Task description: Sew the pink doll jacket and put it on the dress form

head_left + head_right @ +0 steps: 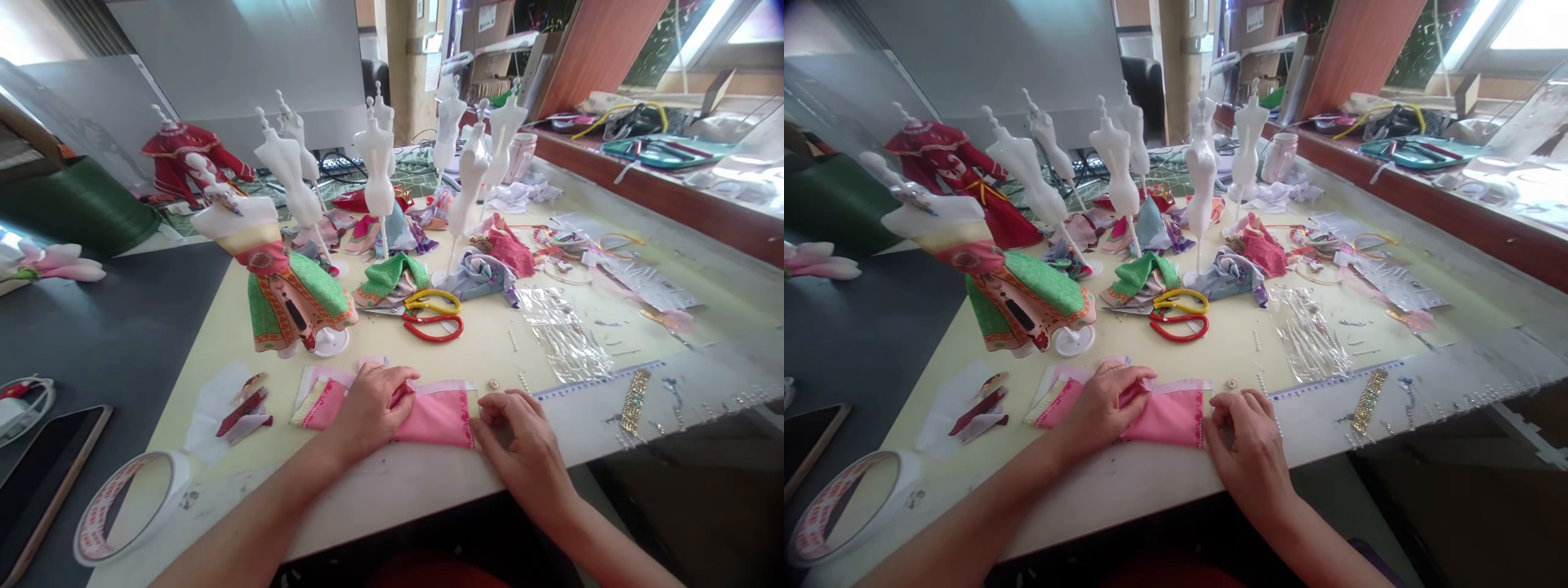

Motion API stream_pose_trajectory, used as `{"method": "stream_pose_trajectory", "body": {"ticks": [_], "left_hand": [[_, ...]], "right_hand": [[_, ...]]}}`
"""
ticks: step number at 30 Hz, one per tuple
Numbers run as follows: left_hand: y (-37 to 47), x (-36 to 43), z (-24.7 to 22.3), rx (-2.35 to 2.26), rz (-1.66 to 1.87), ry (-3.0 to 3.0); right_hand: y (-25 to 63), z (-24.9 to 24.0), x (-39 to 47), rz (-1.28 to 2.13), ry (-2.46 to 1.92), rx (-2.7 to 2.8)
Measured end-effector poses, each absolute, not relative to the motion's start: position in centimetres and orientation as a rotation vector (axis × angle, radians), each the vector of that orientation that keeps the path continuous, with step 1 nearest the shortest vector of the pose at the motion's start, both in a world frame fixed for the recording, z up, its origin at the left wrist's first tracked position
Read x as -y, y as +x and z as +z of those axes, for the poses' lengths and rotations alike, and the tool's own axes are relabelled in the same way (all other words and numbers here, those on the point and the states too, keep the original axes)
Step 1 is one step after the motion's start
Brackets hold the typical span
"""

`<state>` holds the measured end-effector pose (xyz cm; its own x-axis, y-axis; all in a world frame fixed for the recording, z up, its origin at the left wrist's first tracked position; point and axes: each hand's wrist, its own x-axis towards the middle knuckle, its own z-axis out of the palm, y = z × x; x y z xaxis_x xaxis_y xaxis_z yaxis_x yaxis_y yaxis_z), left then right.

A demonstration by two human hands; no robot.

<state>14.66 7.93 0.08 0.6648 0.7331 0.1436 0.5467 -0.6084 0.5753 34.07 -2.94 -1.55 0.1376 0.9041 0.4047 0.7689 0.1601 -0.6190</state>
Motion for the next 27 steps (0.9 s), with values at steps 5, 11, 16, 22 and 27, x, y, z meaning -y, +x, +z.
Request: {"method": "stream_pose_trajectory", "body": {"ticks": [5, 11, 16, 22, 27], "left_hand": [[14.63, -8.0, -0.08, -0.995, 0.501, 2.4], [14.62, -8.04, -0.41, -0.996, 0.521, 2.412], [14.59, -7.99, -0.45, -0.988, 0.536, 2.418], [14.52, -7.97, -0.34, -0.986, 0.539, 2.421], [14.64, -8.04, -0.42, -0.983, 0.548, 2.42]], "right_hand": [[34.06, -1.6, 2.87, 0.202, -1.642, 1.649], [34.1, -1.67, 2.81, 0.181, -1.635, 1.648], [34.15, -1.72, 2.88, 0.184, -1.653, 1.655], [34.21, -1.91, 2.96, 0.175, -1.659, 1.653], [34.24, -2.01, 3.0, 0.16, -1.654, 1.648]]}}
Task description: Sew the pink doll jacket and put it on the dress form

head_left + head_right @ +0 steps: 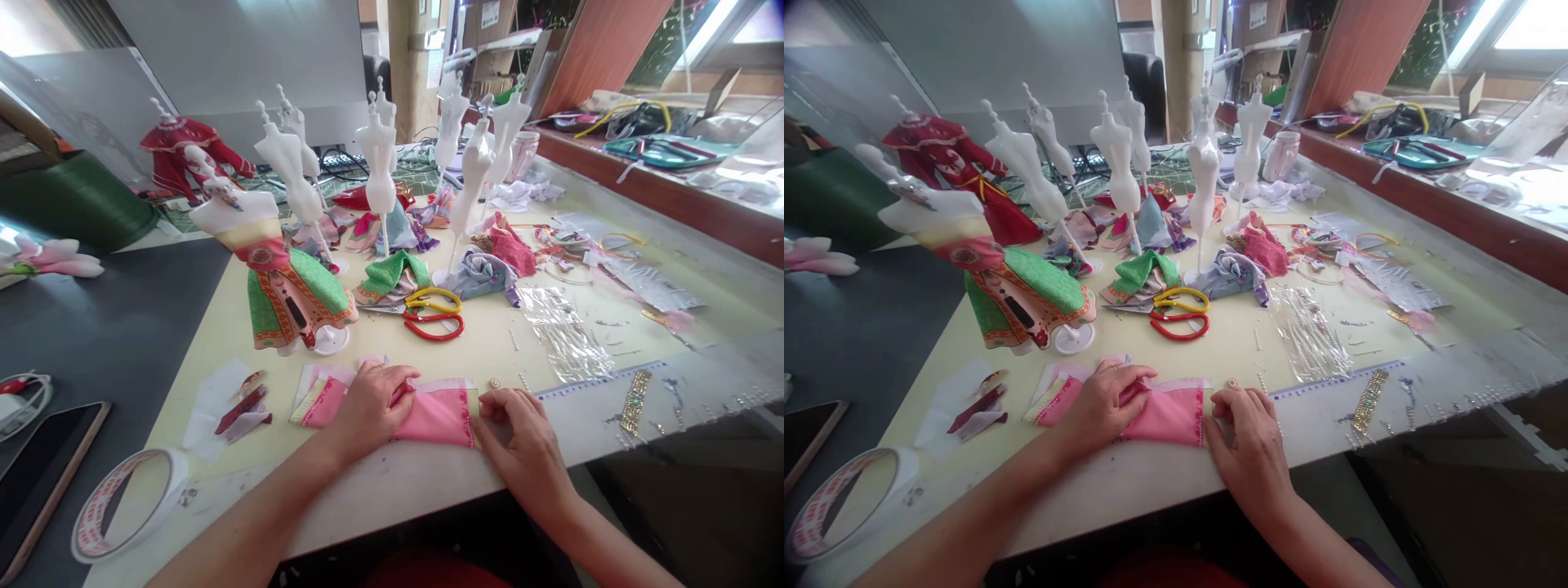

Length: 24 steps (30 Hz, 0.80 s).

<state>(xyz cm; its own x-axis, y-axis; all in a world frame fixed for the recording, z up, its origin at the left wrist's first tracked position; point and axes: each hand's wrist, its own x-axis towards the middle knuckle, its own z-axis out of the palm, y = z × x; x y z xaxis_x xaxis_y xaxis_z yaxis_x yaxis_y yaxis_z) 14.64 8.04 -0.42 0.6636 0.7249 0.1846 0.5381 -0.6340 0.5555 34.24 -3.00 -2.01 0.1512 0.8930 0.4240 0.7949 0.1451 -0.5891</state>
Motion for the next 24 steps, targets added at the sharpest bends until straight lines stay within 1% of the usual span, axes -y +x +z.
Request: {"method": "stream_pose_trajectory", "body": {"ticks": [11, 24], "left_hand": [[14.61, -7.96, -0.34, -0.98, 0.574, 2.421], [14.73, -7.93, 0.2, -0.981, 0.582, 2.387]], "right_hand": [[34.27, -2.06, 3.02, 0.198, -1.664, 1.631], [34.26, -1.93, 2.79, 0.151, -1.6, 1.72]]}}
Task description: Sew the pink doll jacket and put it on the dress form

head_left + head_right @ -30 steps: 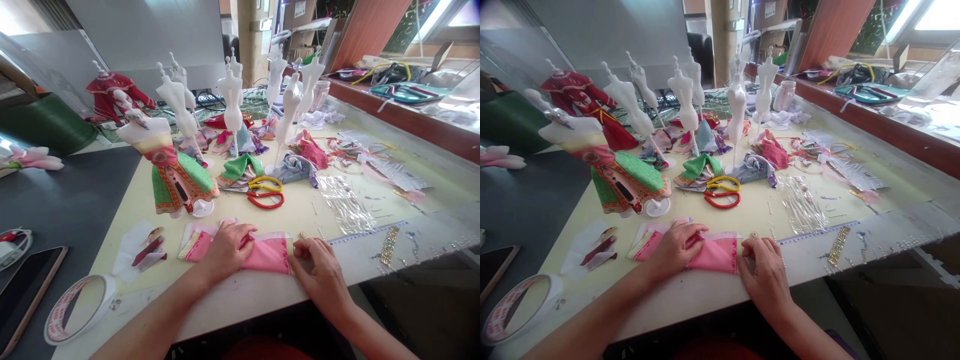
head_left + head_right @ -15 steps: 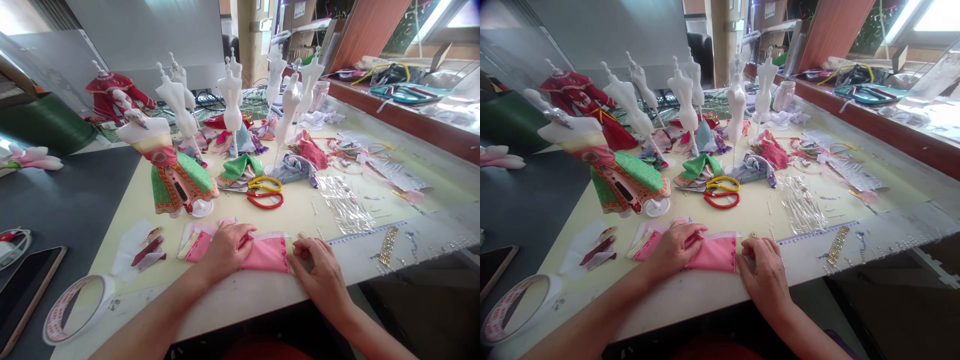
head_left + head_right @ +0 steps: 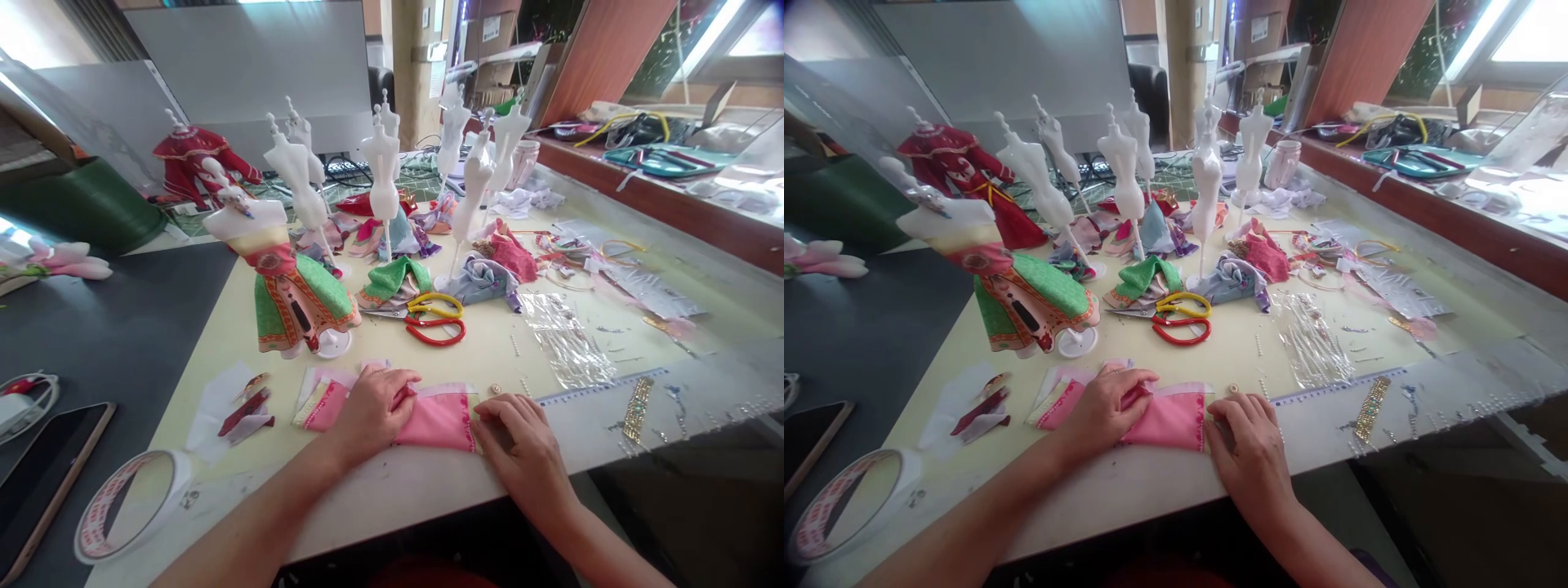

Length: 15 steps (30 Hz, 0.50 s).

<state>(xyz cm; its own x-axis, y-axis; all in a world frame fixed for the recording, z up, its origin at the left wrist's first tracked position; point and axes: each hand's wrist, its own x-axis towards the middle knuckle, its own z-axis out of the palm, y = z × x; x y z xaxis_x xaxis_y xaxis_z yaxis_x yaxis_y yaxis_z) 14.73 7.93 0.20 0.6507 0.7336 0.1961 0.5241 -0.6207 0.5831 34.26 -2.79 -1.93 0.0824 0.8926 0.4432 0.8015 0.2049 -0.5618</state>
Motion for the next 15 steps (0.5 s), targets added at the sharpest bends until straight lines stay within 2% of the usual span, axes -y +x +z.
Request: {"method": "stream_pose_trajectory", "body": {"ticks": [15], "left_hand": [[14.62, -7.98, 0.19, -0.96, 0.604, 2.41]], "right_hand": [[34.12, -1.48, 2.77, 0.108, -1.625, 1.773]]}}
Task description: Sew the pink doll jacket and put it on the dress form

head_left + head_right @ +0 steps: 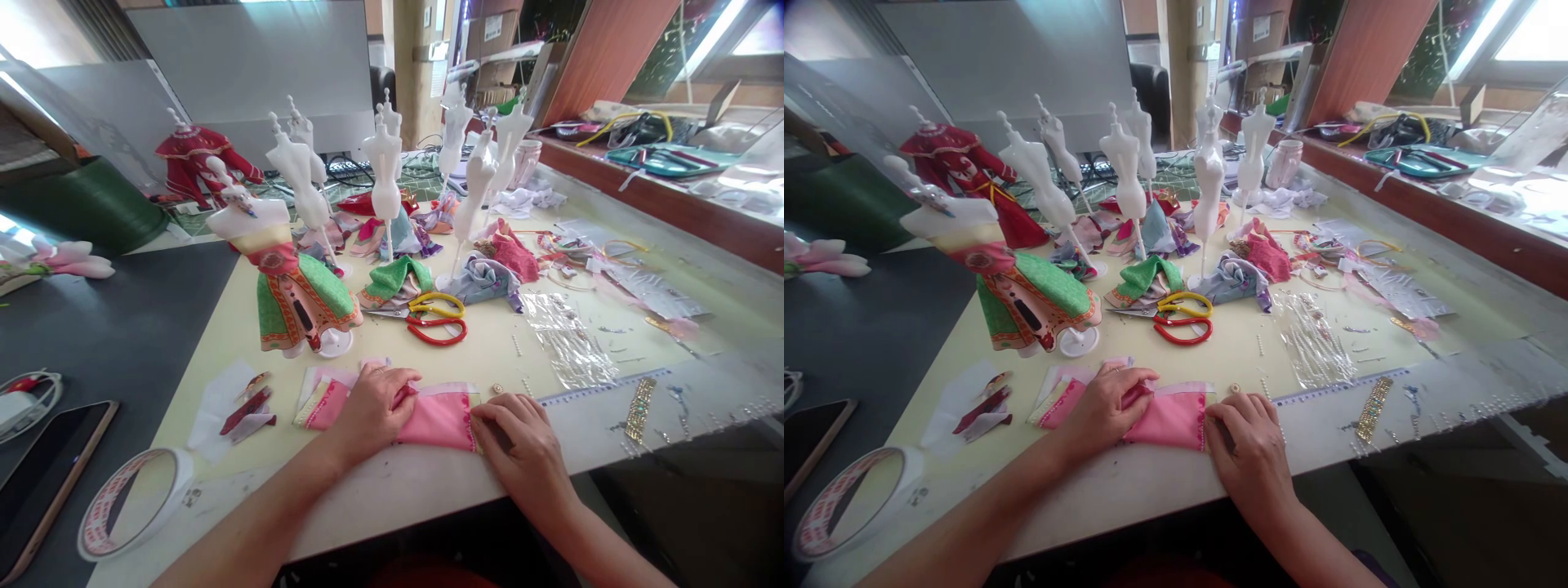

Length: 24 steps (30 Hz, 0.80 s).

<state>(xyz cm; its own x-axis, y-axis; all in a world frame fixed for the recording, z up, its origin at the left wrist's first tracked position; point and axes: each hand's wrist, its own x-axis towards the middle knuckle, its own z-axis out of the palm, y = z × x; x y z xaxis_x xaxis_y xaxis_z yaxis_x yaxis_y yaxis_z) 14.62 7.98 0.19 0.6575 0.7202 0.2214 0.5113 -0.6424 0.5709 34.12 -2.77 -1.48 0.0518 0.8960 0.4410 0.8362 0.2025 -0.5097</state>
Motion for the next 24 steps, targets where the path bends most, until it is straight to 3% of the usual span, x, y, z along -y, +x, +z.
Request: {"method": "stream_pose_trajectory", "body": {"ticks": [13, 18, 21, 24], "left_hand": [[14.4, -8.7, 0.2, -1.088, 0.687, 2.531], [13.9, -8.5, 0.5, -1.09, 0.941, 2.609], [14.1, -6.9, 1.3, -0.979, 1.018, 2.737], [14.9, -4.1, 2.0, -0.691, 0.819, 2.894]], "right_hand": [[34.1, -1.7, 2.8, 0.092, -1.629, 1.778], [34.0, -1.5, 2.7, 0.087, -1.632, 1.779], [34.0, -1.6, 2.7, 0.074, -1.631, 1.771], [34.0, -1.7, 2.7, 0.055, -1.634, 1.766]]}}
